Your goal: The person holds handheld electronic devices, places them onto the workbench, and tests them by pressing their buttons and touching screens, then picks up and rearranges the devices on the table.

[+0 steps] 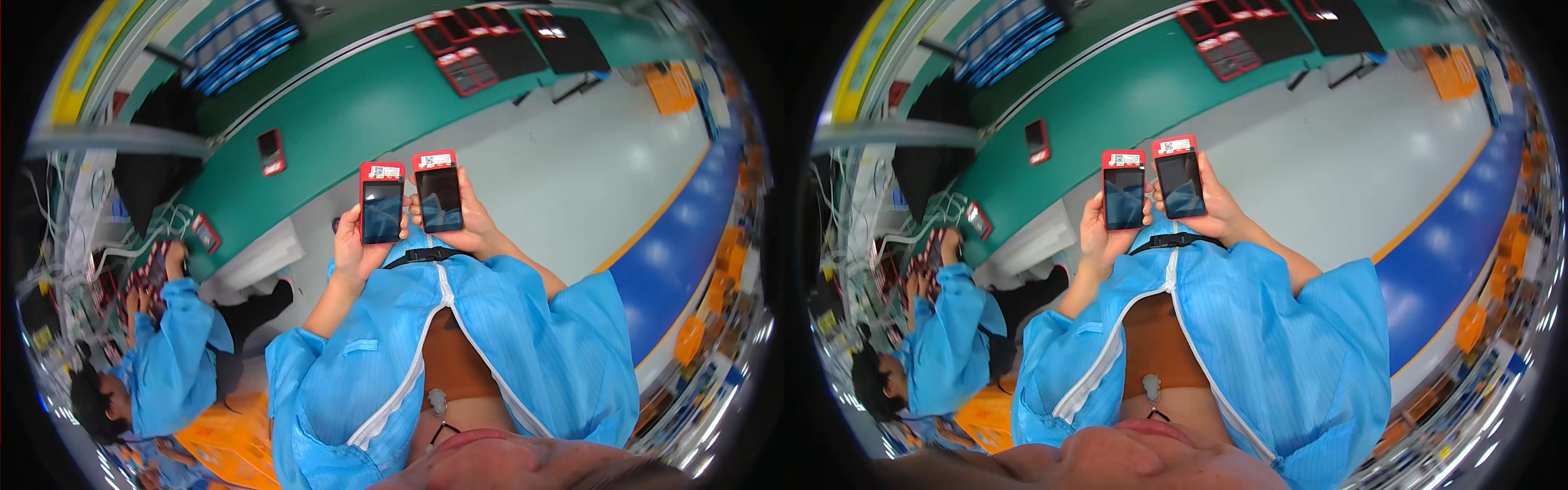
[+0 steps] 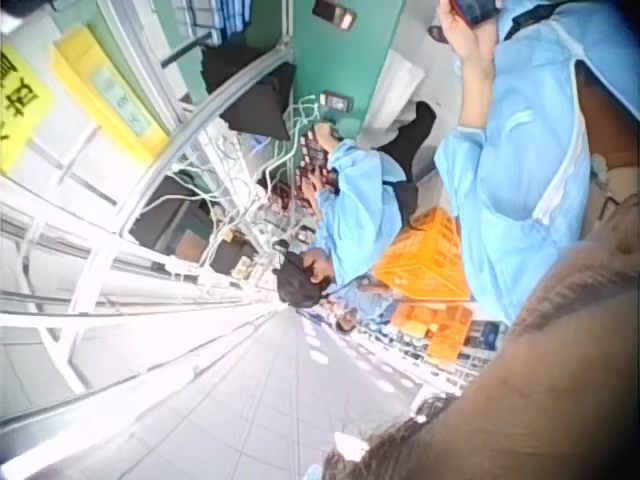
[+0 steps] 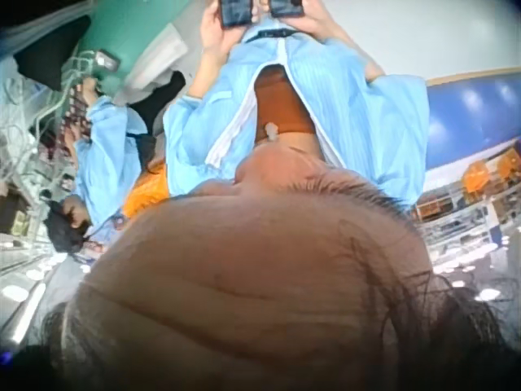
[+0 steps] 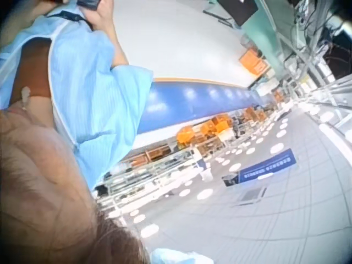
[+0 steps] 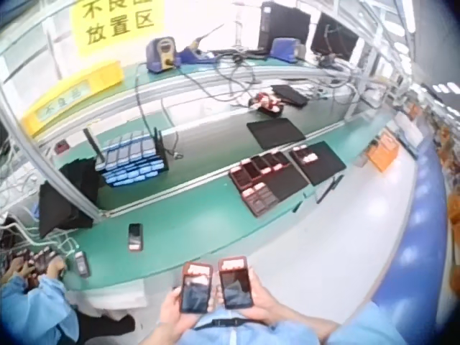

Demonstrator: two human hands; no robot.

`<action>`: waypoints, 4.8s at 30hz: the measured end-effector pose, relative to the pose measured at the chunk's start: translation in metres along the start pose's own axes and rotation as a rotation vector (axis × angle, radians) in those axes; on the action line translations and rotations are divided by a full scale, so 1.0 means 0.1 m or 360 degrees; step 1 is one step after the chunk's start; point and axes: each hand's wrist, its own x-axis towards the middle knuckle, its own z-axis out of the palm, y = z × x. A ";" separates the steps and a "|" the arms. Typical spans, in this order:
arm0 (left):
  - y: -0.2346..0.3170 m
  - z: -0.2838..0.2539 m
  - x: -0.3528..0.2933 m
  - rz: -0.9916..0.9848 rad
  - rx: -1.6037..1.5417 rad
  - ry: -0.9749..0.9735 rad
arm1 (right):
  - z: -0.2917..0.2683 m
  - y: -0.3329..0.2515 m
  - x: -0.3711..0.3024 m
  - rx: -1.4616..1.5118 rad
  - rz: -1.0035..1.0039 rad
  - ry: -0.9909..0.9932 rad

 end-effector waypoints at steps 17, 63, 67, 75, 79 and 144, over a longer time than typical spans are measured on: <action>-0.91 0.21 2.39 -0.0917 0.0432 -0.0146 | -1.37 -1.24 -0.30 0.0440 -0.0987 0.0047; -3.04 1.54 5.20 0.1416 -0.0536 0.0276 | -1.32 -6.26 1.39 -0.0680 0.1296 -0.0387; -3.16 1.59 5.13 0.1512 -0.0569 0.0259 | -1.32 -6.14 1.39 -0.0733 0.1487 -0.0405; -3.28 1.38 4.80 0.1527 -0.0568 0.0196 | -1.38 -5.77 1.06 -0.0883 0.1469 -0.0329; -3.37 1.35 4.42 0.1534 -0.0671 0.0235 | -1.34 -5.42 0.86 -0.1002 0.1505 -0.0453; -2.61 0.00 -1.23 0.2908 -0.0451 0.0564 | 0.22 1.17 0.48 -0.0848 0.2437 -0.1206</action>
